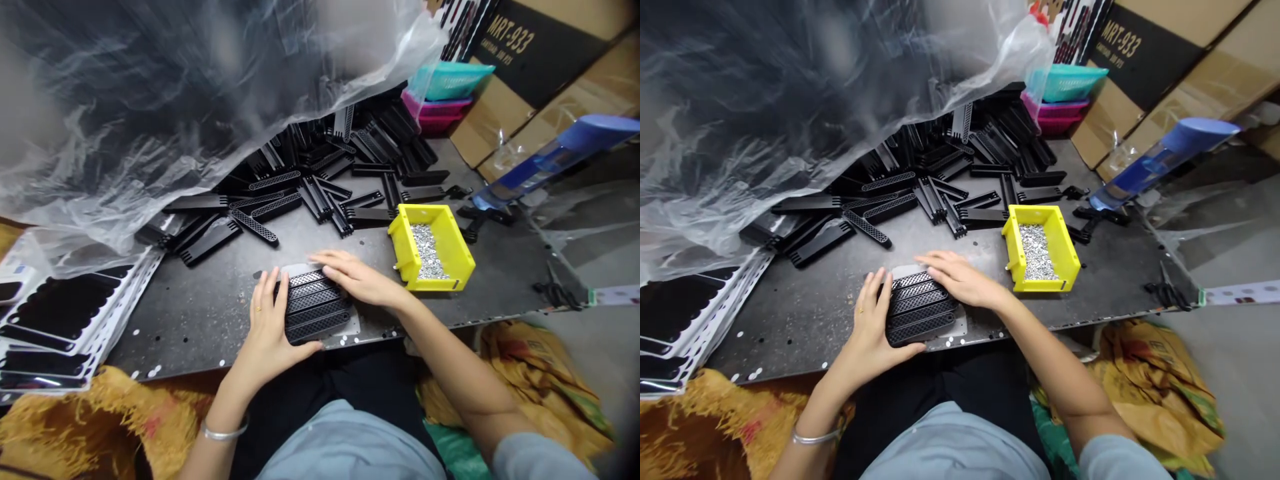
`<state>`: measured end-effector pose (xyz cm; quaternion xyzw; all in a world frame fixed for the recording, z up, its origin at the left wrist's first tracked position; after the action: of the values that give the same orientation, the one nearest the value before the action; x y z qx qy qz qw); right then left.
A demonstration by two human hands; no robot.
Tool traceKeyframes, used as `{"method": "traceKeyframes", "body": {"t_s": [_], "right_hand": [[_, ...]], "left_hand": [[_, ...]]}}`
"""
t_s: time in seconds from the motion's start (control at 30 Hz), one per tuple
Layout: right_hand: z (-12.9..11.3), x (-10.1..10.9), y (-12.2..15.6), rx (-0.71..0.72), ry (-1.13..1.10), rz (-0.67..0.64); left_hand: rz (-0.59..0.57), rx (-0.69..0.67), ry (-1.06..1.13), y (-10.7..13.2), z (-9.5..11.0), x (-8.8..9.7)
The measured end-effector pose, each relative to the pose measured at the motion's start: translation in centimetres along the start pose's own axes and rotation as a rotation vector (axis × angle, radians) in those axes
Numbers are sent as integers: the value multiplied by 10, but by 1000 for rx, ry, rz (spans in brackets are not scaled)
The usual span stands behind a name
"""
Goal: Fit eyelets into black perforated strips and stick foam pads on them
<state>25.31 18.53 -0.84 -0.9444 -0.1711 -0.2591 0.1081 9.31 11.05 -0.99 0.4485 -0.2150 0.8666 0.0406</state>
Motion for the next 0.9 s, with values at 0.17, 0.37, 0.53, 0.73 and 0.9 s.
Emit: {"method": "traceKeyframes", "body": {"t_s": [0.17,0.37,0.53,0.73,0.9], "right_hand": [[9,-18,35,-255,-201,361],[-6,125,68,-64,271,846],[67,186,55,-140,714,368],[99,155,58,-164,831,160],[92,182,66,-128,682,299]], "left_hand": [[-12,44,36,-5,-7,-5],[-11,14,-20,-5,-2,-5],[0,-76,-99,-12,10,-4],[-30,-58,-70,-16,13,-7],[-66,-30,-46,-12,9,-3]]}}
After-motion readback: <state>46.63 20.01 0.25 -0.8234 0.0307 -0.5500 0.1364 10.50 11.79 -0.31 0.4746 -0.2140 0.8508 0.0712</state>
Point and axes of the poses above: each hand's wrist, its own y-axis away from the middle knuckle, its own x-axis out of the back of the hand, z = x × y, the point moved 9 cm from there along -y, towards the middle knuckle, and after that the axes turned 12 degrees about z, right-handed, at the moved point
